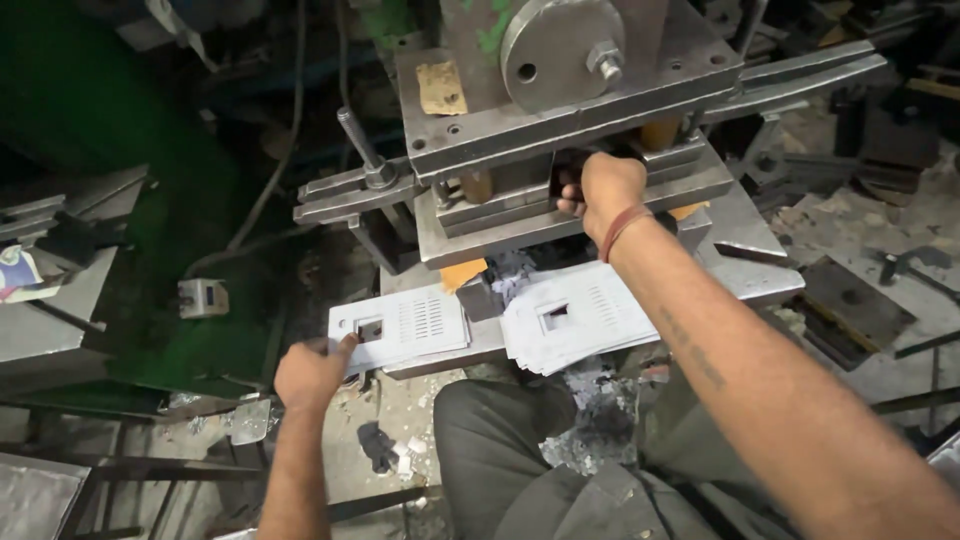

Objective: Operating a stamping press to process white rectangular panels and stacking the finished parts.

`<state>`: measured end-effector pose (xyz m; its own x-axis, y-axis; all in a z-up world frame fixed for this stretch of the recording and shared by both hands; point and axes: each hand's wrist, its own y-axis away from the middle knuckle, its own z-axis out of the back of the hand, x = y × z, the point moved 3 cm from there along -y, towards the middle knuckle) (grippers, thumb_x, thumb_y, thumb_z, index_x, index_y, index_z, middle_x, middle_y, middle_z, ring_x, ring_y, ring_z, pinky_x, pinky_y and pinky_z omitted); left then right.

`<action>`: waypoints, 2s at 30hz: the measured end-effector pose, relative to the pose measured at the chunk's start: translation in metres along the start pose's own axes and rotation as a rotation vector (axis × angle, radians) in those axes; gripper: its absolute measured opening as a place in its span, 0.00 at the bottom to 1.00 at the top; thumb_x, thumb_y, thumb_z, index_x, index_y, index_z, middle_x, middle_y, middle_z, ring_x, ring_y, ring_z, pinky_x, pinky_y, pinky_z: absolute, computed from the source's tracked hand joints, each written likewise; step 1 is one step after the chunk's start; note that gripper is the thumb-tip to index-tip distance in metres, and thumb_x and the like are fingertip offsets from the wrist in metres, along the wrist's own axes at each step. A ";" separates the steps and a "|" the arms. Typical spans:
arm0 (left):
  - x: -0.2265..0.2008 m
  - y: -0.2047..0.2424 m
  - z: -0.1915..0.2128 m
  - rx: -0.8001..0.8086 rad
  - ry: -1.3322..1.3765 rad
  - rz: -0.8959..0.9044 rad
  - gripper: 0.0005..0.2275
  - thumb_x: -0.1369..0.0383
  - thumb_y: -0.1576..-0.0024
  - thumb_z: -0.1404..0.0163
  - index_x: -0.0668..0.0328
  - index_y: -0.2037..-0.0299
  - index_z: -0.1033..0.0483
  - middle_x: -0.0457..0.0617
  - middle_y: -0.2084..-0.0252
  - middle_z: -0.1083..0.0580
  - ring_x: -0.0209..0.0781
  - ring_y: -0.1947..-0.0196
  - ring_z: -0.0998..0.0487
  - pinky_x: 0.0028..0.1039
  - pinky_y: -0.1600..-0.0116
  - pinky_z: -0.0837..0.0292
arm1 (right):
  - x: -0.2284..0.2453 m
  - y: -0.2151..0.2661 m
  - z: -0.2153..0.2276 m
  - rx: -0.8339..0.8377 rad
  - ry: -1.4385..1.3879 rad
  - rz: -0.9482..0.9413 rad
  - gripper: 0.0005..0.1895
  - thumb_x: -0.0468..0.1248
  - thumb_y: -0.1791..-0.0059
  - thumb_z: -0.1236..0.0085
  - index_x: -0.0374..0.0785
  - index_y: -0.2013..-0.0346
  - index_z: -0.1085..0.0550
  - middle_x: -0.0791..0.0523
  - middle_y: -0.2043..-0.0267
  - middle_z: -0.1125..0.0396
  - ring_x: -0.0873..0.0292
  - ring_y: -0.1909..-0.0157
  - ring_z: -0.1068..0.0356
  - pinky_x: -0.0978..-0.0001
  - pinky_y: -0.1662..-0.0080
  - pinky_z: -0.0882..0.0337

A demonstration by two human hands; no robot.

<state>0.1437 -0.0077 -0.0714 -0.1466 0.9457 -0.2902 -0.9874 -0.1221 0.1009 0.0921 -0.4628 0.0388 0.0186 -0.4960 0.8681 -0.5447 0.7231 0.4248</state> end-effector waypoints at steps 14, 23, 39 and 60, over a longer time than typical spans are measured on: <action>0.075 0.065 0.065 -0.079 1.108 -0.021 0.13 0.78 0.31 0.54 0.87 0.42 0.39 0.77 0.48 0.31 0.69 0.58 0.24 0.44 0.56 0.23 | -0.032 0.118 0.125 0.323 -0.096 0.042 0.09 0.27 0.48 0.58 0.22 0.57 0.33 0.42 0.60 0.32 0.46 0.57 0.28 0.56 0.48 0.24; -0.092 0.170 0.026 0.034 1.332 0.042 0.10 0.79 0.42 0.47 0.77 0.52 0.27 0.66 0.61 0.20 0.54 0.74 0.18 0.26 0.77 0.24 | -0.101 0.123 0.179 0.215 0.210 -0.196 0.12 0.33 0.48 0.41 0.21 0.66 0.23 0.43 0.72 0.28 0.52 0.76 0.32 0.64 0.72 0.32; -0.253 0.129 0.013 0.558 1.490 -0.238 0.16 0.65 0.36 0.53 0.69 0.43 0.29 0.66 0.58 0.20 0.54 0.67 0.15 0.39 0.60 0.14 | 0.015 0.052 0.041 0.352 -0.092 -0.034 0.19 0.28 0.44 0.64 0.13 0.44 0.36 0.30 0.37 0.38 0.34 0.37 0.35 0.49 0.40 0.29; -0.071 0.106 -0.019 0.100 1.250 -0.181 0.13 0.75 0.40 0.50 0.76 0.47 0.24 0.58 0.59 0.20 0.43 0.62 0.19 0.27 0.54 0.26 | -0.010 -0.018 -0.001 0.046 0.022 0.009 0.13 0.27 0.50 0.61 0.30 0.73 0.27 0.51 0.78 0.34 0.60 0.84 0.42 0.67 0.82 0.35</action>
<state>0.0482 -0.0932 -0.0587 -0.0211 0.0106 -0.9997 -0.9983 0.0538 0.0216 0.1025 -0.4709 0.0227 0.0313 -0.4783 0.8777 -0.5830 0.7045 0.4047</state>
